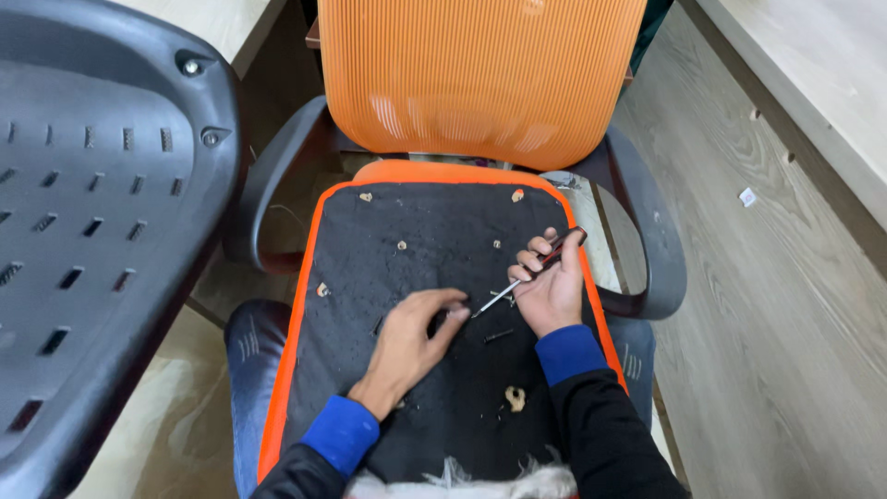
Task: The person uses a screwdriver to remove screws from the underside of an orange office chair seat. Screws are placed on the adjacent black plastic chair base as they are removed. The clip shows only the disassembly phase; reassembly is not shown.
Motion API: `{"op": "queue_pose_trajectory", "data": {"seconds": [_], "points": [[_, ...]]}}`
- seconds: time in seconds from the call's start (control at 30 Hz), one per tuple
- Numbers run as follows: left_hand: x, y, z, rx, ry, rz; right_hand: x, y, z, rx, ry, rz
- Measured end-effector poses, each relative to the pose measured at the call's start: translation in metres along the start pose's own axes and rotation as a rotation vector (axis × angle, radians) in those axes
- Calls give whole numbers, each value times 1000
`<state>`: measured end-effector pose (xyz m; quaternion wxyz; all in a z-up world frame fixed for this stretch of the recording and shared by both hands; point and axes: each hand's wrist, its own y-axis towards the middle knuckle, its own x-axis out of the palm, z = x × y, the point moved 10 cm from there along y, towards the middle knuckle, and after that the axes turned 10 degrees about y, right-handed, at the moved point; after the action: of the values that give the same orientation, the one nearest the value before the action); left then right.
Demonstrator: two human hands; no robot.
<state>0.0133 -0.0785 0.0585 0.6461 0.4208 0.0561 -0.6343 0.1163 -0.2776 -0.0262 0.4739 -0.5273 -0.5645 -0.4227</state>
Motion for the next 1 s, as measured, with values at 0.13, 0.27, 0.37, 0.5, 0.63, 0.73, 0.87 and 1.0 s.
{"op": "queue_pose_trajectory", "data": {"seconds": [0.13,0.27,0.37,0.5,0.63,0.73,0.87,1.0], "points": [[-19,-7,-1,4,37,50,-15,-17,-12,-28,84,15],[-36,-33,12,87,200,25,-15,-33,-18,-44,93,2],[-33,-57,20,128,276,-120,-13,-41,-18,-36,87,-18],[-26,-81,31,187,352,-241,-12,-49,-22,-61,74,-24],[-27,-89,32,142,369,-248,-17,-54,-24,-94,18,30],[-29,-92,35,150,366,-227,-18,-54,-24,-112,-17,50],[-29,-95,35,147,384,-218,-15,-54,-22,-105,-15,19],[-28,-97,34,159,394,-202,-23,-57,-21,-115,-44,33]]}}
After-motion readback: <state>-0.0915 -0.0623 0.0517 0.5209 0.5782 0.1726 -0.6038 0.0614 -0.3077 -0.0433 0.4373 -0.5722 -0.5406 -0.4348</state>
